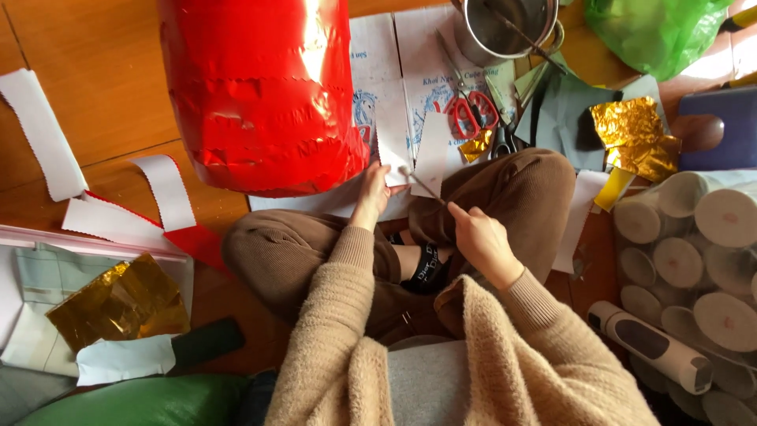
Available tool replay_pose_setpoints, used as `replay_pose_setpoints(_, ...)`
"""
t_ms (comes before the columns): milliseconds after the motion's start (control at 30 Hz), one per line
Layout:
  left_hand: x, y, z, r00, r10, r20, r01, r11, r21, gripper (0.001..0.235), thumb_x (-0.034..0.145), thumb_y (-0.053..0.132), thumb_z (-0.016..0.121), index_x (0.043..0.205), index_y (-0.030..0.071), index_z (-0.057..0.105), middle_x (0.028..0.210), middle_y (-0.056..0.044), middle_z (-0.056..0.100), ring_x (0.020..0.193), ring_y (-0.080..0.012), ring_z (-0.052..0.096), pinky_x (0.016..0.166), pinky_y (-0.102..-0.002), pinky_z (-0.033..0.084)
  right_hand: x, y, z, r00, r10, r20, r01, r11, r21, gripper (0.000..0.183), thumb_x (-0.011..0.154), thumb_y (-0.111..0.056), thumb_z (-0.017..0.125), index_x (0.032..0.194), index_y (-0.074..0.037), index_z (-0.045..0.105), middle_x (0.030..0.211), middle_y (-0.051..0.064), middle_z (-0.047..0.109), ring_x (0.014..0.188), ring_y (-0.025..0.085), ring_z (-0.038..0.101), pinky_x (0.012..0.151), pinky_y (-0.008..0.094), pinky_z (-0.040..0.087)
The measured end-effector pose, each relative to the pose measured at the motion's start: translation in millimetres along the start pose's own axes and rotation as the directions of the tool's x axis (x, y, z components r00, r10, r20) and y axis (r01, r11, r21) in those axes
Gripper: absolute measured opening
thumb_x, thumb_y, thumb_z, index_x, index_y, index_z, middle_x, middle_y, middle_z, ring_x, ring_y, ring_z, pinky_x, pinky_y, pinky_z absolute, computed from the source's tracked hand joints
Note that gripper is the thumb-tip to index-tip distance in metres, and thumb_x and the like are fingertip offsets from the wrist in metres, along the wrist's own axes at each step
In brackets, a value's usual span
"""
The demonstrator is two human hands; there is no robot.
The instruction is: The person sits on the floor and decorates a red cylindrical craft object by applying strips of white paper with a brush. They repeatedly dip the brush into a pot, apply adhesive to paper strips, and press them onto the object's surface.
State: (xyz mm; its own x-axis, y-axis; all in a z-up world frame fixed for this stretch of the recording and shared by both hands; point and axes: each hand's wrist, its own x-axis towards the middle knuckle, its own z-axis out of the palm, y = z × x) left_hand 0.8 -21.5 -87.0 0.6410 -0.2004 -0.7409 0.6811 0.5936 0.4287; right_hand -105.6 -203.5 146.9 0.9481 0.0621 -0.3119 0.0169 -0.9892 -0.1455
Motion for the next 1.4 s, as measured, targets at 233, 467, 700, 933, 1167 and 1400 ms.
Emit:
replay_pose_setpoints(233, 28.8, -20.5, -28.2, 0.997, 0.022, -0.079, -0.017, 0.997, 0.069, 0.03, 0.095, 0.02, 0.056, 0.123, 0.009, 0.053, 0.118, -0.023, 0.054, 0.097, -0.0409, 0.067, 0.068, -0.059, 0.062, -18.8, -8.0, 60.2, 0.991, 0.071, 0.116, -0.082, 0.992, 0.095, 0.044, 0.092, -0.027, 0.047, 0.133, -0.033, 0.06, 0.076, 0.011, 0.064, 0.065, 0.039, 0.069, 0.06, 0.053, 0.059)
replay_pose_setpoints(467, 0.4, -4.4, -7.7, 0.999, 0.035, -0.042, -0.032, 0.998, 0.056, 0.032, 0.093, 0.015, 0.052, 0.125, 0.011, 0.05, 0.122, -0.021, 0.051, 0.099, -0.0428, 0.064, 0.07, -0.064, 0.06, 4.6, 7.7, 32.8, 0.987, 0.093, 0.129, -0.103, 0.992, 0.068, 0.051, 0.089, -0.013, 0.043, 0.138, -0.02, 0.056, 0.072, 0.017, 0.067, 0.067, 0.041, 0.07, 0.062, 0.053, 0.06)
replay_pose_setpoints(700, -47.0, 10.9, 19.5, 0.998, 0.047, -0.043, -0.047, 0.999, -0.006, 0.039, 0.091, 0.012, 0.056, 0.128, 0.004, 0.046, 0.125, -0.015, 0.028, 0.106, -0.0495, 0.05, 0.075, -0.074, 0.053, 106.7, -25.6, 47.1, 0.999, -0.017, 0.043, 0.011, 0.991, 0.132, 0.061, 0.087, -0.01, 0.046, 0.146, -0.024, 0.05, 0.075, 0.016, 0.069, 0.074, 0.038, 0.072, 0.066, 0.05, 0.06)
replay_pose_setpoints(933, -58.5, 16.8, 25.4, 0.998, 0.017, -0.064, -0.021, 0.998, -0.064, 0.027, 0.089, 0.009, 0.054, 0.113, 0.001, 0.045, 0.122, -0.016, 0.024, 0.108, -0.0508, 0.046, 0.078, -0.075, 0.052, 97.4, -8.3, 48.3, 0.991, 0.097, 0.096, -0.116, 0.97, 0.215, 0.061, 0.091, -0.009, 0.051, 0.15, -0.023, 0.045, 0.083, 0.021, 0.072, 0.08, 0.039, 0.072, 0.07, 0.052, 0.06)
replay_pose_setpoints(1167, -49.3, 10.6, 13.1, 0.998, 0.029, -0.057, -0.03, 0.999, -0.024, 0.025, 0.092, 0.007, 0.051, 0.115, 0.003, 0.044, 0.12, -0.013, 0.026, 0.111, -0.0444, 0.044, 0.078, -0.076, 0.052, 92.1, -4.0, 51.8, 1.0, 0.022, -0.016, -0.019, 0.989, 0.146, 0.061, 0.087, -0.003, 0.048, 0.145, -0.02, 0.052, 0.079, 0.018, 0.069, 0.071, 0.037, 0.072, 0.064, 0.052, 0.06)
replay_pose_setpoints(1400, -76.7, 26.2, 42.2, 0.998, 0.046, -0.037, -0.047, 0.999, -0.007, 0.027, 0.092, 0.005, 0.05, 0.119, 0.002, 0.045, 0.121, -0.014, 0.029, 0.109, -0.044, 0.046, 0.078, -0.078, 0.049, 104.1, 0.2, 74.7, 0.997, -0.022, -0.072, 0.029, 0.995, 0.093, 0.062, 0.088, -0.007, 0.05, 0.148, -0.026, 0.049, 0.078, 0.011, 0.068, 0.068, 0.031, 0.072, 0.062, 0.048, 0.061)
